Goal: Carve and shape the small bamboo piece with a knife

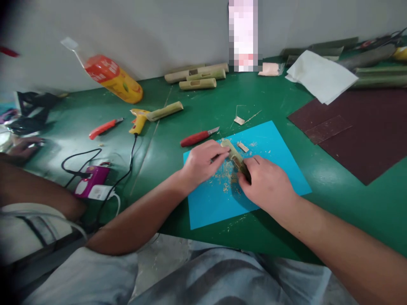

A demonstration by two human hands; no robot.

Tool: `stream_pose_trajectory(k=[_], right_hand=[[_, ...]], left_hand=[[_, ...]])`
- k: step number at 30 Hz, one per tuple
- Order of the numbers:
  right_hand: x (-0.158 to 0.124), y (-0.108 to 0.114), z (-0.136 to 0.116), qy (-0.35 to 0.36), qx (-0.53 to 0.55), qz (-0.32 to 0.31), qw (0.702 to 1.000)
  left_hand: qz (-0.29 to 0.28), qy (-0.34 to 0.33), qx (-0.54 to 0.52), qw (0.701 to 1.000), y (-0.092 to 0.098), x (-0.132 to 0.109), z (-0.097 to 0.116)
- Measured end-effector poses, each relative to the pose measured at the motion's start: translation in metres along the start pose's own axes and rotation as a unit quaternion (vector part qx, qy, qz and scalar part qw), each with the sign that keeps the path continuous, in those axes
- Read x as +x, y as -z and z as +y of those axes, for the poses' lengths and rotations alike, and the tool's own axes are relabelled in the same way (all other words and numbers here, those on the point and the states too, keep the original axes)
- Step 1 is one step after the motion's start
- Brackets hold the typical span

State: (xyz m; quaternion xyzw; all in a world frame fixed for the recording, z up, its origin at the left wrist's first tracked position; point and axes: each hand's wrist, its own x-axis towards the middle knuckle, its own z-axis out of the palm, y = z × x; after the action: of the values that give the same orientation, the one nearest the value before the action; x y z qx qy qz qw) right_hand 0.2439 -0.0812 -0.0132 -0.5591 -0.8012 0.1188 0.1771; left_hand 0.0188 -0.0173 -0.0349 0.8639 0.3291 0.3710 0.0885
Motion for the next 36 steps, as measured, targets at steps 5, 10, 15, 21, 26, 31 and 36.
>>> stream_pose_trajectory(k=[5, 10, 15, 21, 26, 31, 36], right_hand=[[0.0005, 0.0008, -0.0004, -0.010, 0.006, -0.018, 1.000], [0.0007, 0.0022, -0.0023, -0.028, -0.001, -0.054, 0.998], [0.0018, 0.0036, -0.0061, -0.046, -0.009, -0.077, 0.996], [0.0022, 0.0043, -0.0068, -0.052, -0.008, -0.083, 0.995], [0.0022, 0.0045, -0.0064, -0.051, -0.007, -0.083, 0.995], [0.0010, 0.0045, -0.0059, -0.047, -0.009, -0.083, 0.995], [0.0007, 0.0036, -0.0057, -0.048, -0.009, -0.079, 0.996]], left_hand=[[0.015, -0.002, 0.005, 1.000, 0.0013, -0.0006, -0.0015], [-0.010, -0.028, 0.037, 0.999, 0.0014, -0.0010, -0.0008], [-0.006, -0.023, 0.057, 0.998, 0.0025, 0.0003, -0.0015], [0.001, -0.017, 0.059, 0.998, 0.0017, -0.0006, -0.0016], [-0.010, -0.012, 0.056, 0.998, 0.0006, -0.0022, 0.0014], [-0.020, -0.017, 0.048, 0.998, -0.0005, -0.0023, 0.0045], [-0.017, -0.003, 0.056, 0.998, -0.0029, -0.0042, 0.0076]])
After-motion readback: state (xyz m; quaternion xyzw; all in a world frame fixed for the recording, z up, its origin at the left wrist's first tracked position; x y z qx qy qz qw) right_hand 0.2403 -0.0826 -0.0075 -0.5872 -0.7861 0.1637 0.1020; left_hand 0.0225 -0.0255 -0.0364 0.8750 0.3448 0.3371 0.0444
